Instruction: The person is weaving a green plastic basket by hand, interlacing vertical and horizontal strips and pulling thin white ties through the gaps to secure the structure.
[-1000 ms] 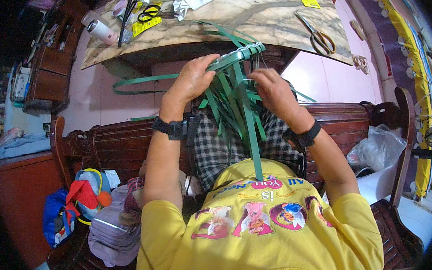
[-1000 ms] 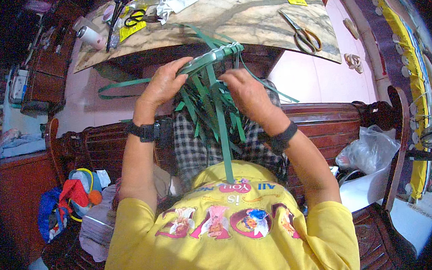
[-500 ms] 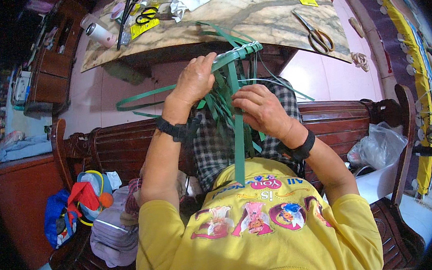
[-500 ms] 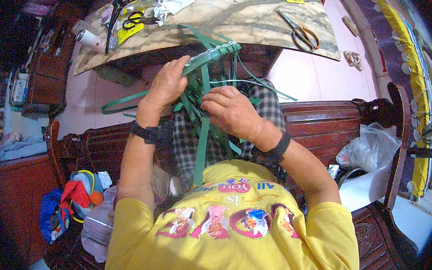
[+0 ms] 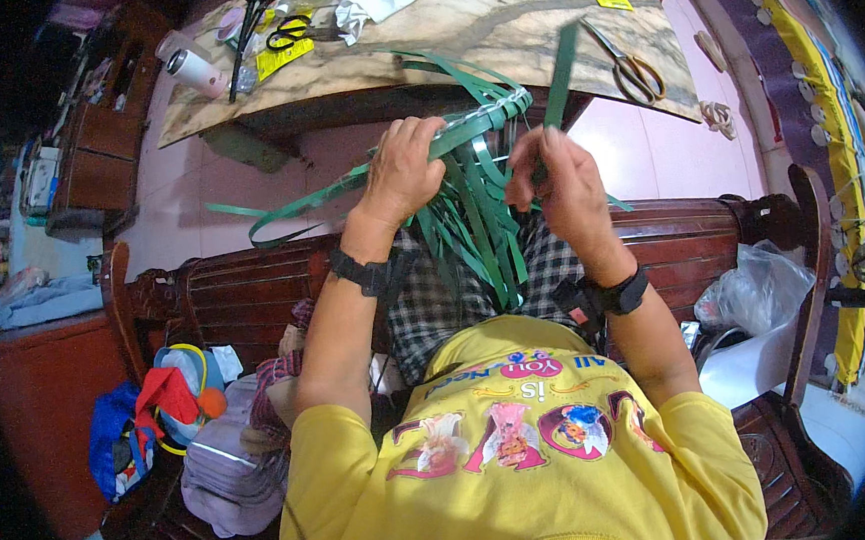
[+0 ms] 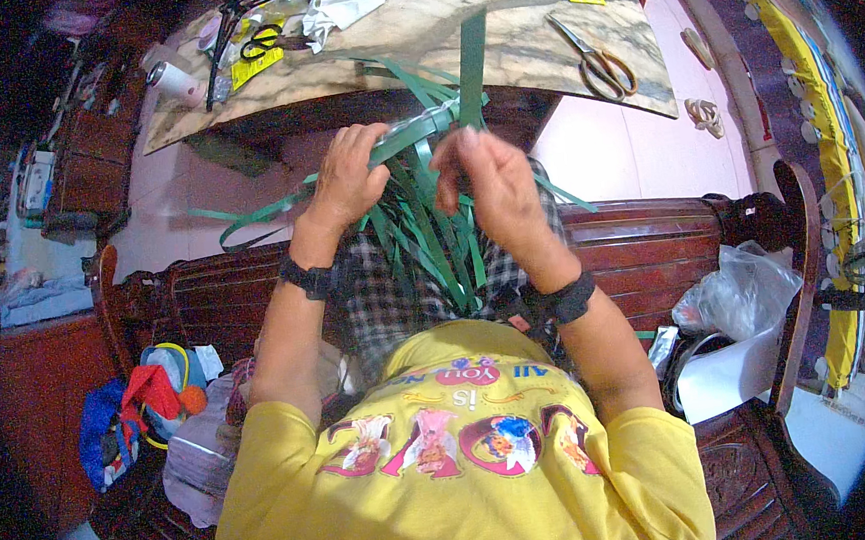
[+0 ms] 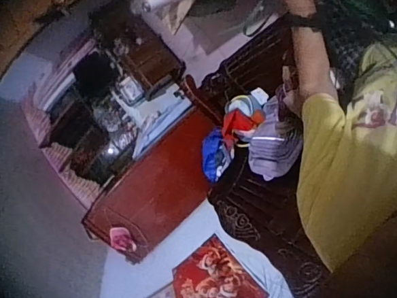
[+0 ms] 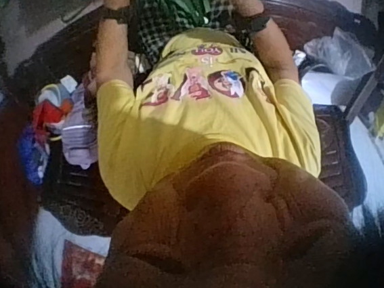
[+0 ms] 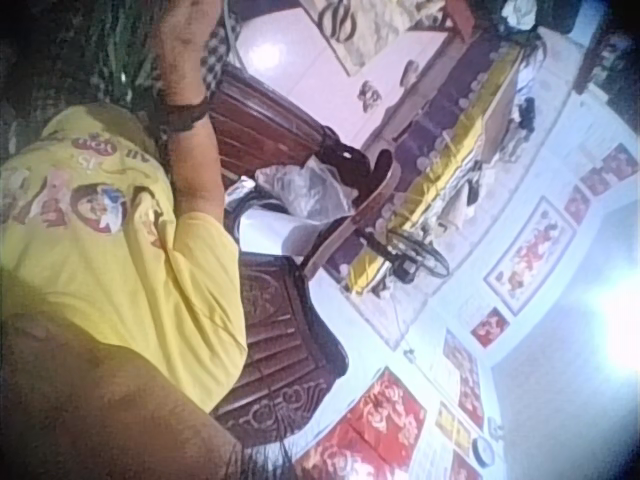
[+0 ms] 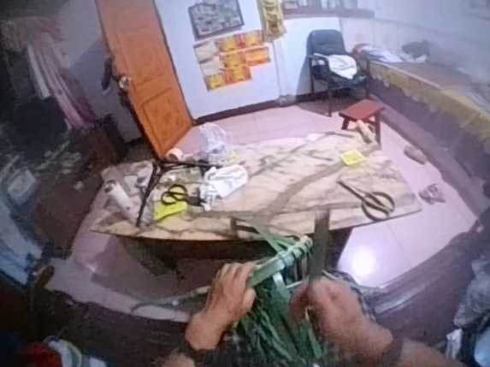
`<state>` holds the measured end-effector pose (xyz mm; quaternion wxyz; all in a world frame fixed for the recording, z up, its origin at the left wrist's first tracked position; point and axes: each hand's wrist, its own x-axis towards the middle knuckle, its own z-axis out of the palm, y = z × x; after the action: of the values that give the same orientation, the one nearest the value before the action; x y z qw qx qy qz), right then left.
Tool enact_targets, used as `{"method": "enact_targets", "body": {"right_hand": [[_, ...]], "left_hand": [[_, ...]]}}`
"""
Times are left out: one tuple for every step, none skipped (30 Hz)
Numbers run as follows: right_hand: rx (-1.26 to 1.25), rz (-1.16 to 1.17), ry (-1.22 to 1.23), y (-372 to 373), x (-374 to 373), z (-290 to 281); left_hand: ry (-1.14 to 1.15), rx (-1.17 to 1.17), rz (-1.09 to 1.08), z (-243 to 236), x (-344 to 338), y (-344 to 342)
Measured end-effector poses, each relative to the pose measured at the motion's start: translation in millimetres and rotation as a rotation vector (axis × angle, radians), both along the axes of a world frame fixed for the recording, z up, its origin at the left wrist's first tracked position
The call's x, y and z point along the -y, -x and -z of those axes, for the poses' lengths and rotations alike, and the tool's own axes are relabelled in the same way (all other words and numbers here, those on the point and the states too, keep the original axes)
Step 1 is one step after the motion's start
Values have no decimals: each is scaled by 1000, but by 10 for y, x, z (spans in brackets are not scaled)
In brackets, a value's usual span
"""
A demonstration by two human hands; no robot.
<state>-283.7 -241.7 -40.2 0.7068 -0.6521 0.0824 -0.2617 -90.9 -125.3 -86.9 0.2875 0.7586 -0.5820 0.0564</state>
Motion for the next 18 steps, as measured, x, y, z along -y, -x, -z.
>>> {"method": "enact_targets", "body": {"right_hand": [[-32, -22, -185, -7, 86, -25], [-64, -44, -370, -7, 143, -54], [-69, 12, -450, -18, 103, -149], [-72, 12, -452, -18, 119, -166], [-96, -16, -511, -15, 153, -168], [-119, -39, -569, -1, 199, -162], [-154, -120, -588, 20, 260, -98], [-157, -113, -590, 51, 300, -50], [-277, -158, -586, 78, 339, 2], [-396, -201, -581, 108, 373, 62], [-419, -244, -570, 145, 395, 147], [-425, -238, -575, 167, 381, 152], [-448, -198, -578, 190, 353, 143], [-471, -158, -582, 208, 323, 126], [-467, -106, -609, 200, 294, 75], [-472, -103, -614, 202, 306, 14], [-507, -80, -631, 199, 323, -47], [-539, -55, -649, 194, 343, -70]], "left_hand": [[-1, -4, 6, -14, -5, 35], [14, -26, 17, -28, -7, 68], [29, -47, 22, -36, -17, 78], [27, -50, 22, -32, -19, 77], [14, -46, 18, -25, -19, 76], [3, -43, 19, -45, -4, 84], [1, -48, 23, -63, 9, 101], [-28, -46, 28, -80, 18, 128], [-59, -43, 35, -113, 33, 152], [-61, -48, 43, -151, 43, 177], [-75, -41, 64, -191, 52, 203], [-89, -36, 81, -213, 59, 225], [-92, -29, 122, -212, 64, 218], [-95, -38, 127, -198, 82, 221], [-108, -30, 132, -180, 95, 216], [-121, -22, 135, -165, 109, 212], [-125, -29, 137, -155, 116, 219], [-110, -38, 133, -158, 131, 237]]}}
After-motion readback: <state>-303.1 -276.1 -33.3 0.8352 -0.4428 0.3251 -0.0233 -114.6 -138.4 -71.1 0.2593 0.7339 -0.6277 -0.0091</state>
